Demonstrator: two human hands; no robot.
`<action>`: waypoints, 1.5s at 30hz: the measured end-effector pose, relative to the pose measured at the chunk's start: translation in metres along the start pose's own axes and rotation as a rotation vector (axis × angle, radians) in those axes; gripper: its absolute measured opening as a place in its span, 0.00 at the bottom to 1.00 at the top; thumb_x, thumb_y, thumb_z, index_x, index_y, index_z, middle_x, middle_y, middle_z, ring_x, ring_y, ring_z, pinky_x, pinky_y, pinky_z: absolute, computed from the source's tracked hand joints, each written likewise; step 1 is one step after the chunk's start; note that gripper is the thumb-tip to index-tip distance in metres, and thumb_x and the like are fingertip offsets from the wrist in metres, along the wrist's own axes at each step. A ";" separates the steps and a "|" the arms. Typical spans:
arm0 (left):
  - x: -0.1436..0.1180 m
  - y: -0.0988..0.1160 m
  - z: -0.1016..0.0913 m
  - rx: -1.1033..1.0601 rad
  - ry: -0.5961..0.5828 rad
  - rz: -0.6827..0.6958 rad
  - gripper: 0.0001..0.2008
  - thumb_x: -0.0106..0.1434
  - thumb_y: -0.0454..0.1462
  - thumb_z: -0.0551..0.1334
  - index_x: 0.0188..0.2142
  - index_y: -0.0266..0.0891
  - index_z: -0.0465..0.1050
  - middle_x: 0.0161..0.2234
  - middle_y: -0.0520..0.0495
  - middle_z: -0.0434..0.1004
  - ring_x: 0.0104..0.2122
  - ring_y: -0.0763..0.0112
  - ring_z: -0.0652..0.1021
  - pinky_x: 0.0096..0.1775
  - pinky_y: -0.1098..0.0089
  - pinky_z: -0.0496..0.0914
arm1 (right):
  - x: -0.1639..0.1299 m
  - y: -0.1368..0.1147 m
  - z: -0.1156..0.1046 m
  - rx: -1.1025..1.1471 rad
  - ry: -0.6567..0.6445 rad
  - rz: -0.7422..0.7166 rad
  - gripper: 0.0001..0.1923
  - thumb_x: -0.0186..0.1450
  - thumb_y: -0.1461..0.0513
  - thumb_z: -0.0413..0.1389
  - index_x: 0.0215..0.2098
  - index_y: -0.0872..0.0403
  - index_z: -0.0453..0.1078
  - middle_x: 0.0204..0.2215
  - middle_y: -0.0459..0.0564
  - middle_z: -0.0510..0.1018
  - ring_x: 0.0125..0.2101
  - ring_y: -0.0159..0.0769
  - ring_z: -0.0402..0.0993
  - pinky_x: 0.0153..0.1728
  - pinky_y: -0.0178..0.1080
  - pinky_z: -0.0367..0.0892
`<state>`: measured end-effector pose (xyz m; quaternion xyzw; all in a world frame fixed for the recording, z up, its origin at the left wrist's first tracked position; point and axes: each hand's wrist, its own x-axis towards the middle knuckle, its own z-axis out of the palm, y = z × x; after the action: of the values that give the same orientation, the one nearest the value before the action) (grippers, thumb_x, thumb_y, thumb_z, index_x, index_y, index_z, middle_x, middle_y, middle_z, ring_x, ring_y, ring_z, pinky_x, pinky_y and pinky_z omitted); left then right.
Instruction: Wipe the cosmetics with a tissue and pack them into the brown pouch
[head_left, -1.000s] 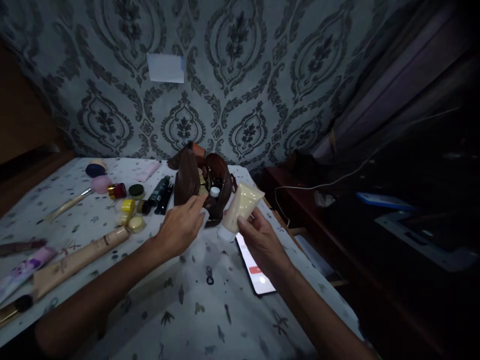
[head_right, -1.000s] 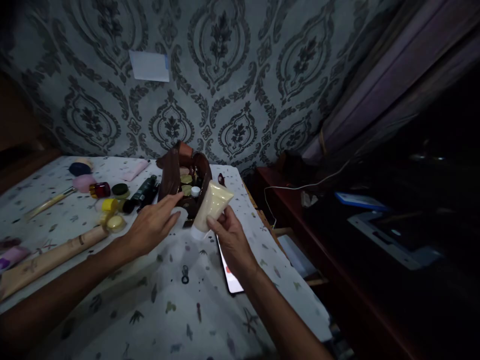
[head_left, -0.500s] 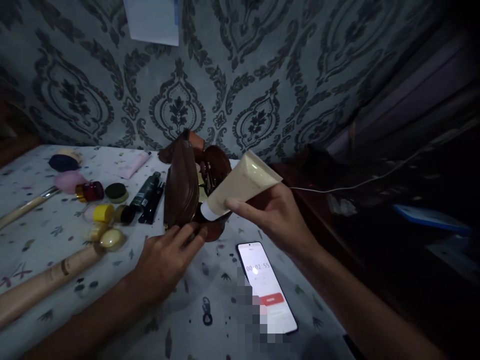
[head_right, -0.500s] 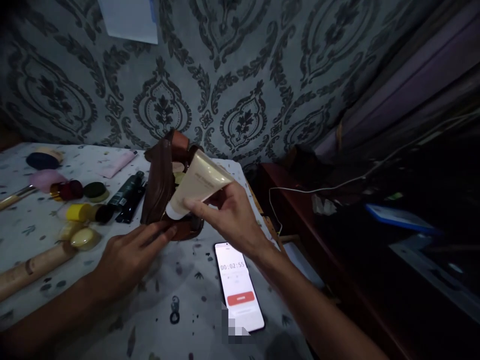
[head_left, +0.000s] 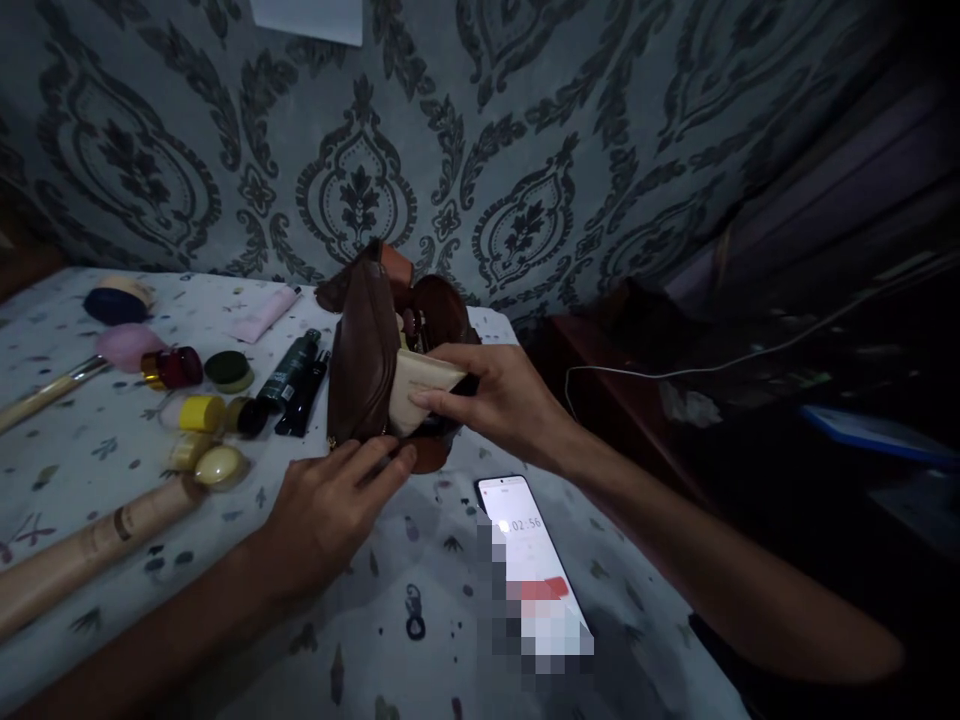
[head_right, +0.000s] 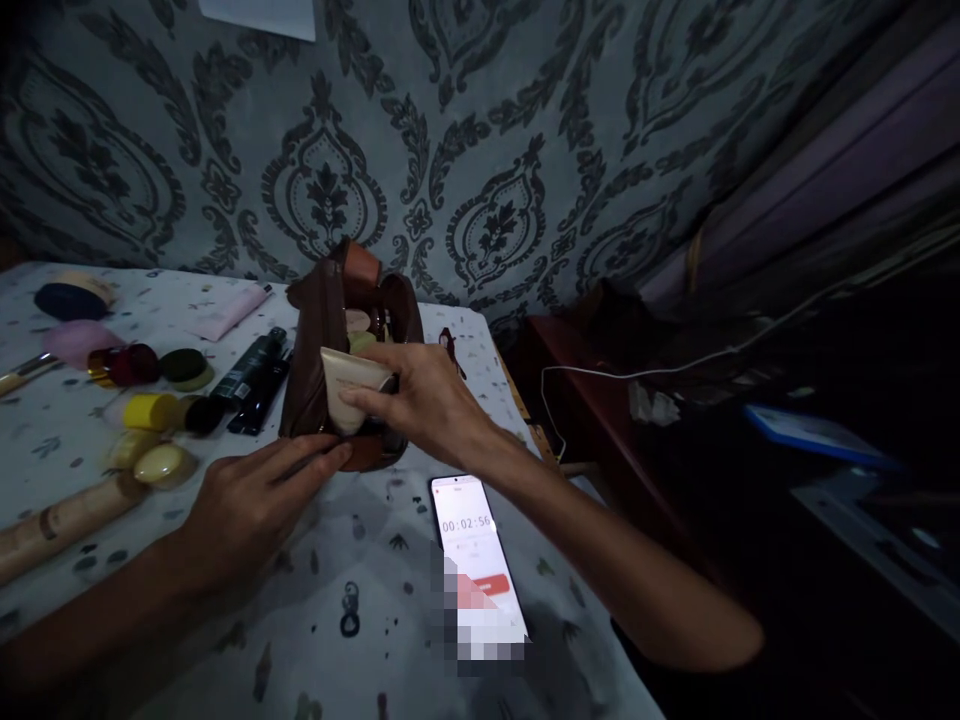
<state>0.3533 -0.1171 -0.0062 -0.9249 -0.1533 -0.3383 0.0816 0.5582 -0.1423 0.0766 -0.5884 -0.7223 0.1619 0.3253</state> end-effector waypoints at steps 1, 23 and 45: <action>0.000 0.000 0.000 -0.004 0.000 0.003 0.14 0.68 0.27 0.50 0.49 0.35 0.70 0.43 0.45 0.81 0.34 0.68 0.81 0.25 0.71 0.72 | 0.004 0.000 -0.002 -0.048 -0.027 -0.005 0.07 0.61 0.61 0.61 0.32 0.59 0.75 0.26 0.44 0.76 0.28 0.31 0.70 0.29 0.31 0.58; 0.002 -0.008 -0.008 0.088 -0.013 0.096 0.14 0.69 0.27 0.50 0.48 0.33 0.71 0.44 0.45 0.82 0.35 0.65 0.80 0.25 0.68 0.71 | 0.048 -0.005 -0.015 -0.596 -0.687 -0.171 0.04 0.65 0.65 0.57 0.35 0.58 0.74 0.28 0.48 0.77 0.29 0.33 0.67 0.32 0.35 0.53; 0.001 -0.011 -0.014 0.107 -0.127 0.090 0.18 0.65 0.26 0.52 0.52 0.32 0.70 0.47 0.43 0.81 0.36 0.64 0.79 0.24 0.68 0.71 | 0.055 -0.006 -0.008 -0.608 -0.761 -0.155 0.13 0.62 0.60 0.61 0.43 0.58 0.75 0.33 0.51 0.79 0.35 0.37 0.73 0.33 0.34 0.59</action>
<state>0.3420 -0.1103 0.0060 -0.9447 -0.1342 -0.2664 0.1361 0.5540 -0.0925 0.1017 -0.5003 -0.8461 0.1226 -0.1367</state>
